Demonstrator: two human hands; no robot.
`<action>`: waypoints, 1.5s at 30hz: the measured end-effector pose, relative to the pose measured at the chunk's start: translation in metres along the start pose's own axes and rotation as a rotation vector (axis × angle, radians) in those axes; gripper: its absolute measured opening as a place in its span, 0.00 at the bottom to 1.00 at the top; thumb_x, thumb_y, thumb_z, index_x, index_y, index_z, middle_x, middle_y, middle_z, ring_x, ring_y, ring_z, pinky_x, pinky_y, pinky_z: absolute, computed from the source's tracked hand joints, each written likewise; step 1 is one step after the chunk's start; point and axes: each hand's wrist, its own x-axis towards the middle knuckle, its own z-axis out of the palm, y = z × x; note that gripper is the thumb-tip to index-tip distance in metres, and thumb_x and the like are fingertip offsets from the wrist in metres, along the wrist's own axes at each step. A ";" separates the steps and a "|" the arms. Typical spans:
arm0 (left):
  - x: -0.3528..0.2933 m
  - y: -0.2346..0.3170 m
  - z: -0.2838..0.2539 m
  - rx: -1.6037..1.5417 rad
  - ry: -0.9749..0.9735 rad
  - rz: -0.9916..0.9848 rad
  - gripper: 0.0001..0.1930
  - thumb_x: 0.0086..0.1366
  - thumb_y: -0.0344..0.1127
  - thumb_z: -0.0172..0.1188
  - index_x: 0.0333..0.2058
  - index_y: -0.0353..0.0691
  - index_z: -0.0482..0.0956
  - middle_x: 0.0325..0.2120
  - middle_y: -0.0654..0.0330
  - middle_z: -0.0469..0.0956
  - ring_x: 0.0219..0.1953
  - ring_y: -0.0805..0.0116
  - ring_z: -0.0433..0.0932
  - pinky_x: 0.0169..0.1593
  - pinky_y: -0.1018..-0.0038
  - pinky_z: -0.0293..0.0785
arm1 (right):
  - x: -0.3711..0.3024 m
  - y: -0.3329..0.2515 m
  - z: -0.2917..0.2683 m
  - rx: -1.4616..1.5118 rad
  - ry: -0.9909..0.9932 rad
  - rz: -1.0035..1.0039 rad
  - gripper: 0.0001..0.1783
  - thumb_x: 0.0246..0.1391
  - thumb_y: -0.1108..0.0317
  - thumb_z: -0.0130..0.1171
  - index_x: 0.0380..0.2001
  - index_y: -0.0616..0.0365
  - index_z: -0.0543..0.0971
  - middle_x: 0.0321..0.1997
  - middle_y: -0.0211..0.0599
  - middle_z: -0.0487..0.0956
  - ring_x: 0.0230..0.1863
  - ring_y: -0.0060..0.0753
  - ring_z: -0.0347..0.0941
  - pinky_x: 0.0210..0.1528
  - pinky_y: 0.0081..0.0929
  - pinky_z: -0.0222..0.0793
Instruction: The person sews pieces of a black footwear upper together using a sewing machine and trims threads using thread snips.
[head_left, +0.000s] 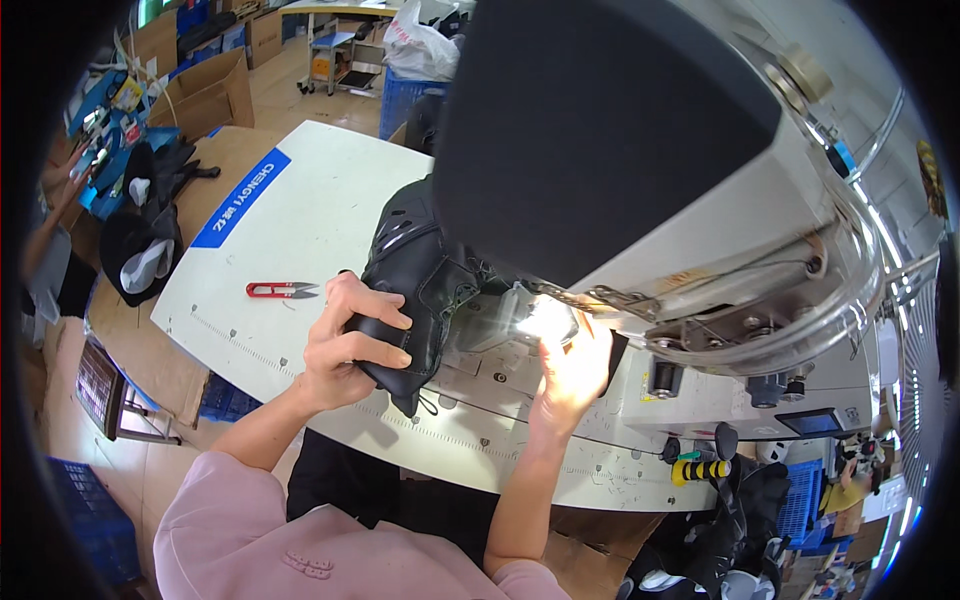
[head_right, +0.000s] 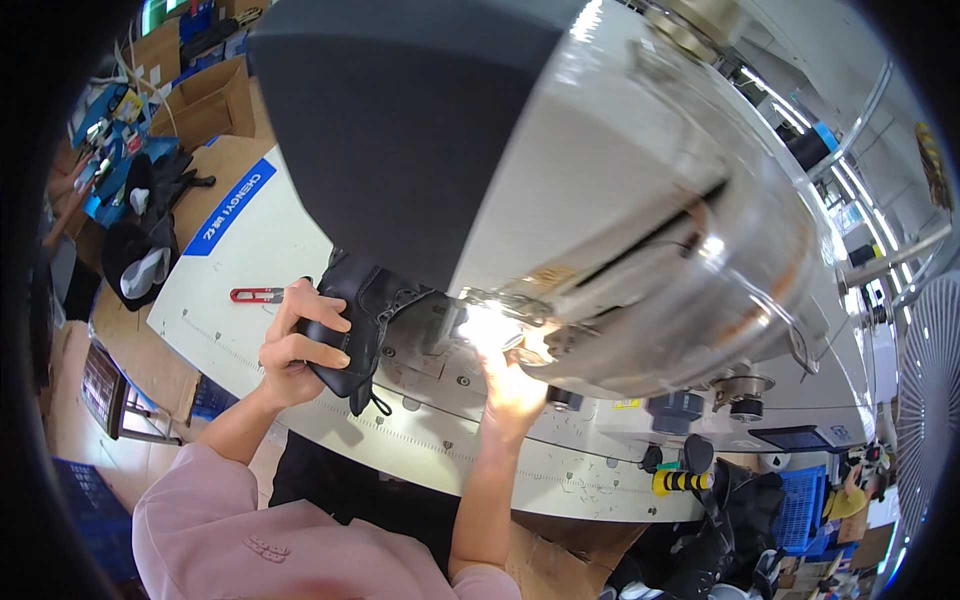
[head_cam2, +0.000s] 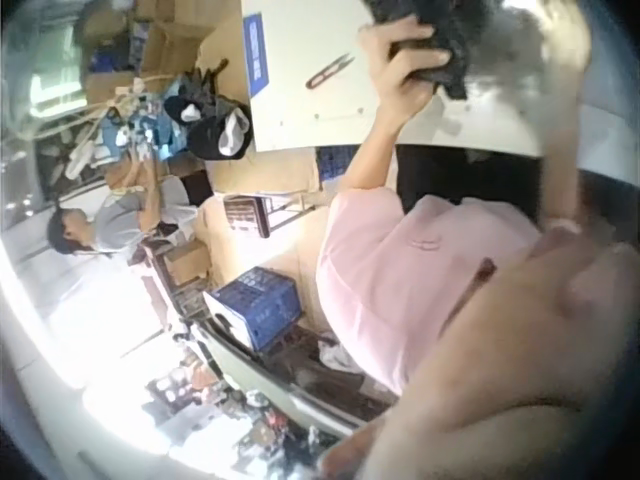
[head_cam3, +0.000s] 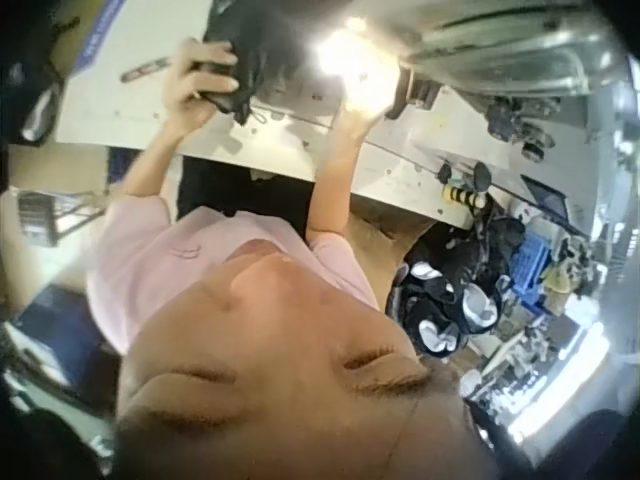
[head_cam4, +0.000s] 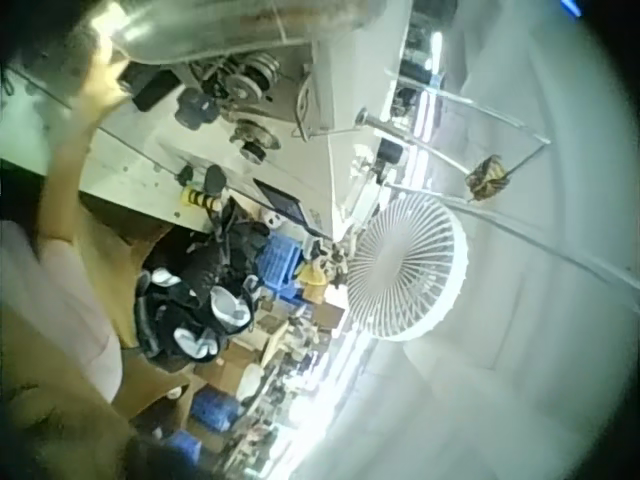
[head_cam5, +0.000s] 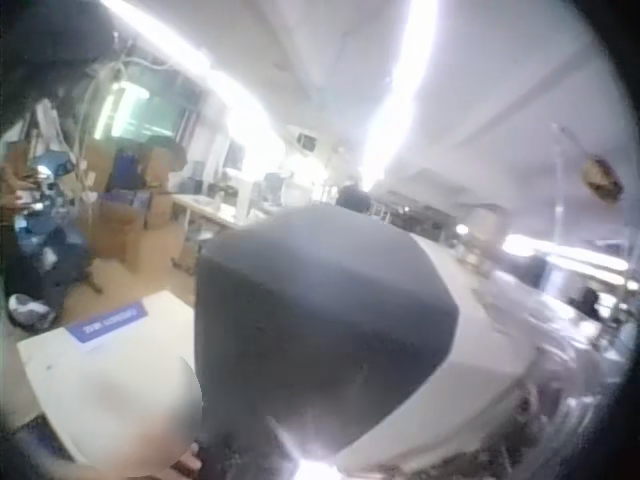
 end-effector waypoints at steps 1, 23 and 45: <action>-0.004 0.001 -0.002 0.007 0.008 0.010 0.19 0.34 0.18 0.63 0.27 0.49 0.80 0.35 0.60 0.77 0.39 0.59 0.76 0.42 0.65 0.58 | -0.007 0.003 0.002 0.004 -0.035 -0.016 0.27 0.46 0.77 0.65 0.51 0.65 0.70 0.49 0.39 0.73 0.50 0.28 0.70 0.52 0.24 0.67; -0.022 0.022 -0.024 -0.046 0.082 -0.053 0.18 0.33 0.19 0.61 0.27 0.48 0.81 0.36 0.59 0.78 0.41 0.59 0.76 0.43 0.66 0.58 | -0.065 0.044 0.048 -0.689 -0.611 -0.488 0.23 0.37 0.81 0.63 0.42 0.59 0.74 0.46 0.39 0.74 0.45 0.45 0.72 0.42 0.36 0.72; 0.077 0.059 -0.115 0.538 0.365 -0.154 0.28 0.67 0.49 0.47 0.58 0.35 0.65 0.62 0.44 0.60 0.66 0.59 0.57 0.66 0.59 0.51 | -0.063 -0.027 0.090 -0.433 -0.785 -0.810 0.16 0.38 0.68 0.69 0.31 0.54 0.74 0.36 0.30 0.75 0.47 0.34 0.71 0.46 0.36 0.63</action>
